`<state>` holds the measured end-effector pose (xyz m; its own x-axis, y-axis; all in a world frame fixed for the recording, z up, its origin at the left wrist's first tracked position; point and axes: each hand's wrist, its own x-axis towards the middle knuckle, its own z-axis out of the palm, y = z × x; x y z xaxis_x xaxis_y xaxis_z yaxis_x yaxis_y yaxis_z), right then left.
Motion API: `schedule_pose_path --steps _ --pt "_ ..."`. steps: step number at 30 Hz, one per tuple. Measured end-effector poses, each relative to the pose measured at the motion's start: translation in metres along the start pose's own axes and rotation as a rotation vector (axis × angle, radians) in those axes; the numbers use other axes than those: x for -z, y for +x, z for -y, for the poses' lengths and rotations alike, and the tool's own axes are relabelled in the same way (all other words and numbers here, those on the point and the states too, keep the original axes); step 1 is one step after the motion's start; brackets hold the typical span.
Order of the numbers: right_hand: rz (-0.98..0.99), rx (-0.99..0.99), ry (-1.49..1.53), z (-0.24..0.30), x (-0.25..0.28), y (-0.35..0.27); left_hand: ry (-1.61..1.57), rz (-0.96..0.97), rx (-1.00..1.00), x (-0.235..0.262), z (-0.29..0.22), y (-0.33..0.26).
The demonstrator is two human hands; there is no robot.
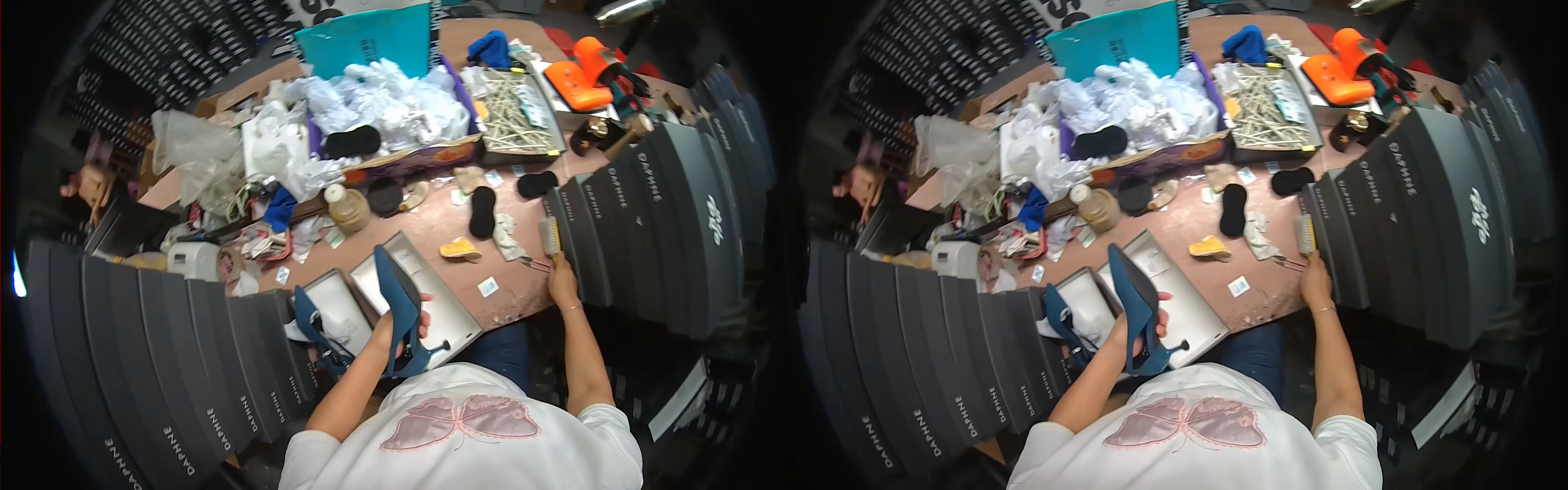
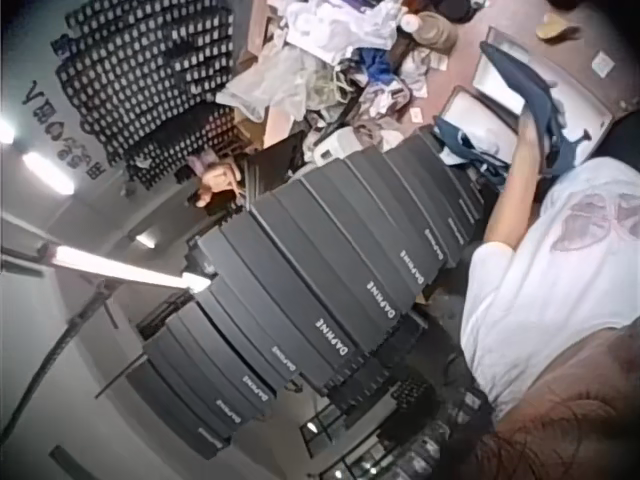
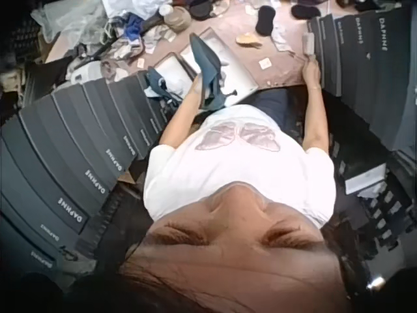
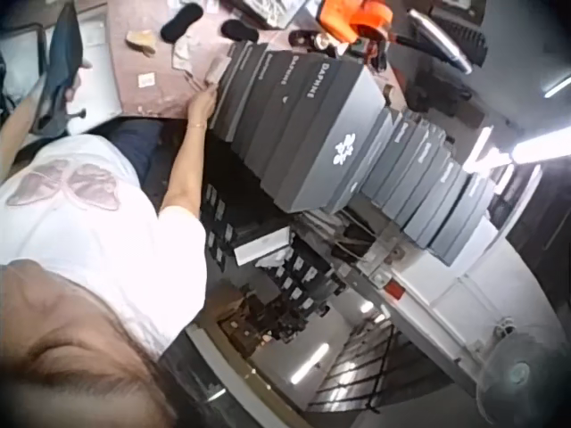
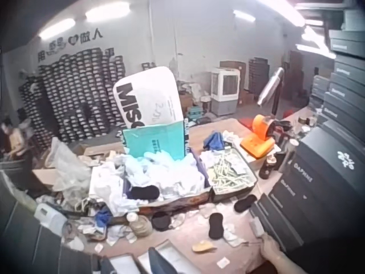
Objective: Inspecting, brushing, and packing pairs of high heels into branded shoe boxes.
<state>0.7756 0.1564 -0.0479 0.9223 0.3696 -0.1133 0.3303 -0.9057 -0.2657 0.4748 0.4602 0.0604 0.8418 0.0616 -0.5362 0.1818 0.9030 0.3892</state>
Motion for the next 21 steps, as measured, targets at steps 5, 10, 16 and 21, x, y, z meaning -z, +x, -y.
schedule_pose_path --steps 5,10,16,21 --pt "0.006 -0.002 -0.089 0.014 -0.020 0.007 -0.351 0.654 0.315 0.018 0.016 0.002" --pt "-0.226 0.115 -0.007 0.016 -0.009 0.010 -0.518 0.917 0.434 0.007 0.043 0.002" --pt "-0.118 0.402 0.699 0.117 0.084 -0.043 -0.469 1.029 0.398 -0.003 0.043 0.000" --pt "0.100 1.175 0.087 0.197 0.160 -0.117 -0.400 0.981 0.573 0.002 0.062 -0.007"
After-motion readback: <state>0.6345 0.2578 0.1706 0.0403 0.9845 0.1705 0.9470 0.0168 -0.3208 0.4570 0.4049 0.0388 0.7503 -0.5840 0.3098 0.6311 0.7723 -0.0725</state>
